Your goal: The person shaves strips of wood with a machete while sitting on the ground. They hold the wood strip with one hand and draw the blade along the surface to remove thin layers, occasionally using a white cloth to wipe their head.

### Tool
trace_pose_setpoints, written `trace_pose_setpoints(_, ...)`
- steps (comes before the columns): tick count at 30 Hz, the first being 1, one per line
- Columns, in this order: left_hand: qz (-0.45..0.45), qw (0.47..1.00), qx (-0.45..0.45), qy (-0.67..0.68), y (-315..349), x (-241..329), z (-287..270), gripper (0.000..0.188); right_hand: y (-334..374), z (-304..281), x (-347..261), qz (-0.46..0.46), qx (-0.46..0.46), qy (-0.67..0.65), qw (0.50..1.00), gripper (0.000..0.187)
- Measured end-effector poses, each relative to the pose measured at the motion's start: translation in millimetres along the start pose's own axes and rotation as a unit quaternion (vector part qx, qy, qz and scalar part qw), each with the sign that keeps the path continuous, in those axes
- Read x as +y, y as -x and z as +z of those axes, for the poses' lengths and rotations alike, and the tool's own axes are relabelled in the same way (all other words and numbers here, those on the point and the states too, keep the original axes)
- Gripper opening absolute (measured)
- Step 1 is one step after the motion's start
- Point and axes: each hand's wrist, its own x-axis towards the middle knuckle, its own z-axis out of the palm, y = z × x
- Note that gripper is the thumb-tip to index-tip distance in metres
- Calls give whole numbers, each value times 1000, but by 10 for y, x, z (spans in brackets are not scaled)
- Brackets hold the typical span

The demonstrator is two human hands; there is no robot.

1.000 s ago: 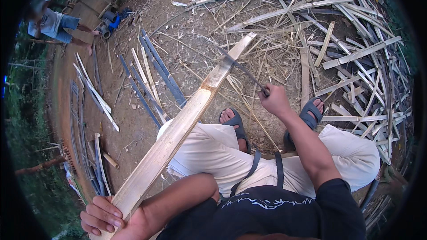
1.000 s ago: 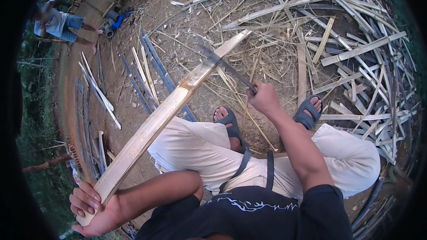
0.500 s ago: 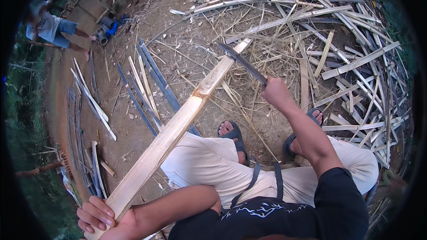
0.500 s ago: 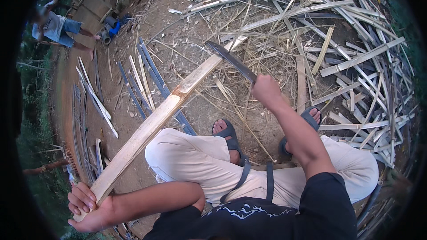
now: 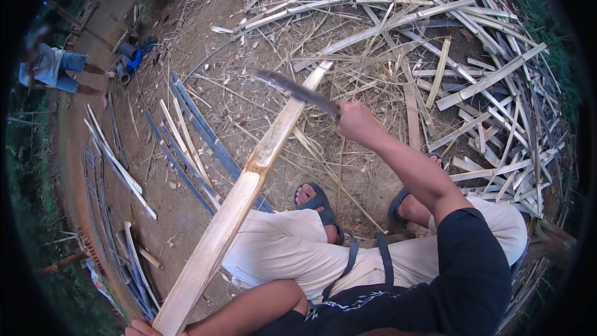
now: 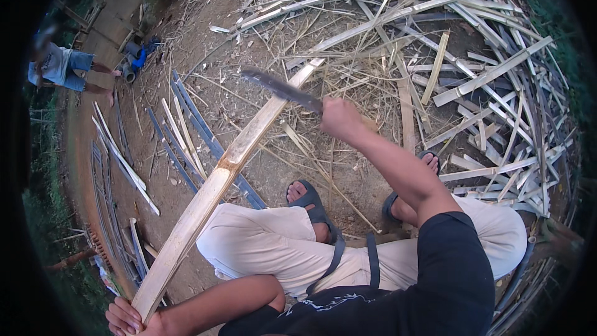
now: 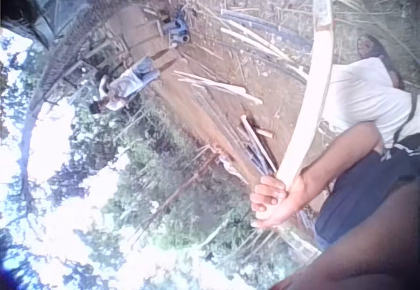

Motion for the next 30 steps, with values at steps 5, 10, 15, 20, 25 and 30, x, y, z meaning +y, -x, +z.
trace_pose_setpoints(5,-29,1000,12,-1,-23,-56,60,44,-452,112,667,111,35,-31,993,23)
trace_pose_setpoints(10,-44,997,-11,63,-95,-122,-31,44,-35,186,366,81,26,-35,996,26)
trace_pose_setpoints(15,-30,968,-164,188,-77,-178,-35,52,872,-149,-277,-184,71,-100,975,25)
trace_pose_setpoints(20,-43,877,-296,375,41,-165,36,49,1773,-622,-970,-433,120,-123,885,36)
trace_pose_setpoints(25,-21,878,-301,371,118,-85,126,49,1737,-569,-872,-397,142,-124,898,25)
trace_pose_setpoints(30,-31,889,-286,355,128,-37,94,51,1358,-407,-393,-85,50,-92,991,26)
